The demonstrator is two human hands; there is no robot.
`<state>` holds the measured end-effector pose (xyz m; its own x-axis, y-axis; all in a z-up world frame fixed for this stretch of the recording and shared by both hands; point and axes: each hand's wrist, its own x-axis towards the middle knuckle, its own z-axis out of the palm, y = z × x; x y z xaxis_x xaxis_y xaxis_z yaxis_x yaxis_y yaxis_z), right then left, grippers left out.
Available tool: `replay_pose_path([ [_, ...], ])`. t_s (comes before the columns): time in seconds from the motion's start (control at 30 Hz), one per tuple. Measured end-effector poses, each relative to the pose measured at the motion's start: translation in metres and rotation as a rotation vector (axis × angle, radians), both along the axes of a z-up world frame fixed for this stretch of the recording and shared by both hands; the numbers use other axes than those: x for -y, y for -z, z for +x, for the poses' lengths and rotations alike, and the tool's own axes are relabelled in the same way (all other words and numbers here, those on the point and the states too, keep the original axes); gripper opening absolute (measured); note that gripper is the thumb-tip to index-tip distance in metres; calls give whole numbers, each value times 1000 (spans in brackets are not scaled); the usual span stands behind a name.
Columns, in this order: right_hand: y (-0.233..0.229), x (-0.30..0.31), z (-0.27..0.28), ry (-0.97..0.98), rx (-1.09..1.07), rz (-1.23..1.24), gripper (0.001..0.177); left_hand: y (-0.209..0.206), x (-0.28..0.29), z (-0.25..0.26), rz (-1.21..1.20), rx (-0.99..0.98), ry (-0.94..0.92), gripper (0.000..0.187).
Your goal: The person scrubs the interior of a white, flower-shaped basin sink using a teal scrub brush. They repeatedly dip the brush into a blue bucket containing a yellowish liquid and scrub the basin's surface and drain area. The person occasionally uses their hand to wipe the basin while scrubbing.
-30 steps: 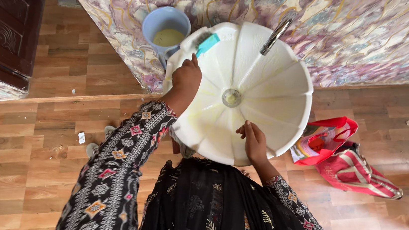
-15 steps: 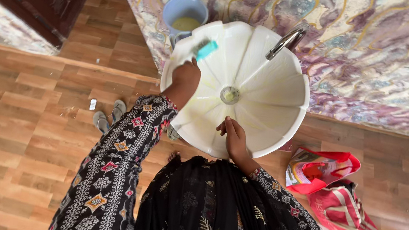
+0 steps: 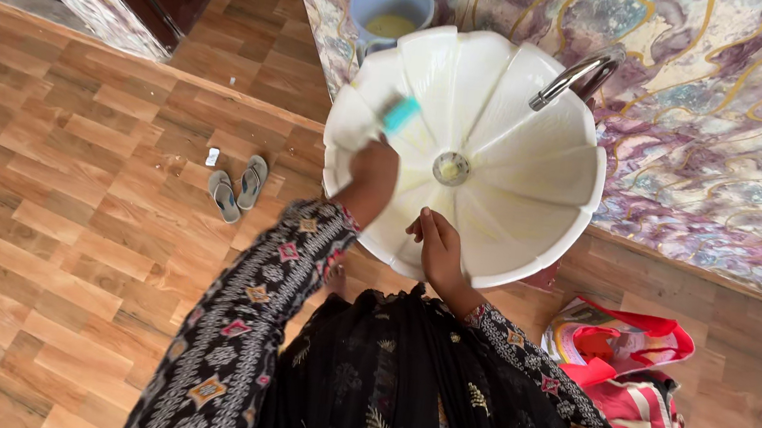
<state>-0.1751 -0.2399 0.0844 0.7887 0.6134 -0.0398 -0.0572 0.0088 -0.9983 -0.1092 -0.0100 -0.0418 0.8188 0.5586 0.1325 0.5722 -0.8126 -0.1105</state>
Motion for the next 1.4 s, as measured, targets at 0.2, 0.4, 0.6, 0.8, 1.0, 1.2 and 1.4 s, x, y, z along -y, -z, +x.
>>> replay_pose_path([
  [0.2, 16, -1, 8, 168, -68, 8, 46, -6, 55, -2, -228, -153, 226, 40],
  [0.4, 15, 4, 3, 238, -88, 16, 40, -40, -30, 10, 79, -7, 7, 54],
  [0.6, 4, -3, -2, 301, -54, -41, 25, -20, 71, -21, -215, -251, 289, 63],
  [0.8, 11, -2, -4, 382, -23, -33, 23, -38, 5, 10, -167, -90, 122, 51],
  [1.0, 12, -6, -4, 410, -58, -129, 23, -43, 19, -25, -203, -213, 159, 59],
  [1.2, 8, -4, -3, 410, -58, -60, 22, -37, 73, -48, -351, -212, 647, 43],
  [1.4, -1, -1, -6, 306, -82, -49, 20, -56, -5, -16, -79, 26, 29, 50],
])
